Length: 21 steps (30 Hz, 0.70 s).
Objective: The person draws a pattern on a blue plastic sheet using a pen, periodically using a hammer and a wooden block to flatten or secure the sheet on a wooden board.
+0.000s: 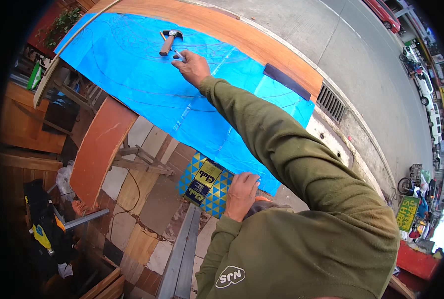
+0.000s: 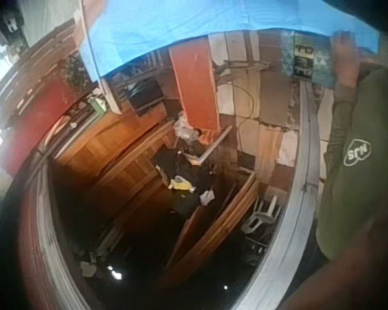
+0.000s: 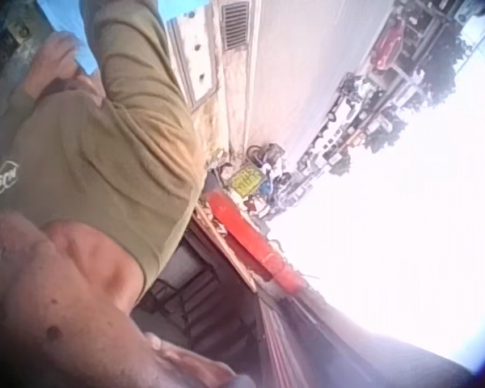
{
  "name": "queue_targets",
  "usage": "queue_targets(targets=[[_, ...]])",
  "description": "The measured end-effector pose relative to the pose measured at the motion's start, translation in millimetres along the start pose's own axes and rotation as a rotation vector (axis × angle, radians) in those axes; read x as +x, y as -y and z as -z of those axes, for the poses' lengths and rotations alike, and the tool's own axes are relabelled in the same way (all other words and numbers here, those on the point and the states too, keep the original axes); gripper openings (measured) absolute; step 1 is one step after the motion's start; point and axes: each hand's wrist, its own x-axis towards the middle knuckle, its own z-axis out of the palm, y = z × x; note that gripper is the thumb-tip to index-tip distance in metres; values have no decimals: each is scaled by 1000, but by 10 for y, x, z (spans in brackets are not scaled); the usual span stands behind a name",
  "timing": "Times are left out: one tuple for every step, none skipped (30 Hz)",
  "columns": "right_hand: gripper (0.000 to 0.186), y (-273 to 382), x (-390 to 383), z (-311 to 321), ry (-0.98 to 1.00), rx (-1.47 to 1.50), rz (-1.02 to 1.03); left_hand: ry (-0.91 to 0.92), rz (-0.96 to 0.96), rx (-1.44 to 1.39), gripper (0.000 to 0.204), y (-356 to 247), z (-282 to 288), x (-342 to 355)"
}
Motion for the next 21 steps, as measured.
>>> queue_targets(targets=[[45, 15, 217, -167, -46, -12, -21, 45, -6, -22, 21, 4, 46, 34], [53, -10, 422, -264, -96, -26, -41, 91, -16, -45, 21, 17, 73, 77], [53, -48, 616, -326, -112, -51, -48, 102, -31, -68, 21, 47, 80, 112], [58, -116, 797, -338, -164, -26, -135, 161, -50, -94, 20, 63, 72, 151], [62, -120, 893, -411, -202, -3, -211, 201, -62, -120, 20, 92, 93, 157], [69, -11, 921, -560, -145, 7, -218, 194, -49, -123, 17, 129, 172, 130], [69, 62, 931, -653, -121, 12, -220, 181, -29, -120, 17, 191, 199, 104], [68, 138, 965, -727, -82, -1, -238, 189, -50, -156, 23, 248, 235, 89], [68, 208, 982, -806, -42, -14, -256, 196, -70, -191, 28, 296, 263, 66], [70, 211, 1005, -845, -66, -60, -255, 203, -78, -200, 31, 308, 283, 62], [70, 238, 1029, -932, -54, -57, -251, 194, -69, -196, 31, 335, 305, 54], [71, 280, 1060, -1044, -73, -102, -272, 196, -55, -231, 32, 370, 327, 40], [72, 299, 1110, -1138, -94, -151, -290, 197, -45, -268, 32, 392, 349, 32], [65, 319, 1144, -1239, -82, -107, -312, 180, -42, -267, 33, 417, 384, 14], [65, 88, 1361, -1115, -115, -123, -313, 198, -71, -282, 33, 384, 358, 51], [55, -330, 1679, -704, -265, 44, -328, 252, -148, -322, 33, 297, 286, 122], [45, -558, 1840, -417, -385, 223, -326, 288, -201, -352, 33, 246, 236, 159], [36, -312, 1690, -773, -289, 499, -365, 244, -150, -327, 33, 339, 291, 115], [27, -93, 1535, -972, -199, 769, -416, 220, -108, -301, 32, 418, 334, 69], [17, 70, 1489, -978, -178, 925, -502, 210, -100, -287, 32, 424, 358, 51], [14, 114, 1454, -885, -180, 984, -501, 203, -99, -288, 32, 418, 361, 50]])
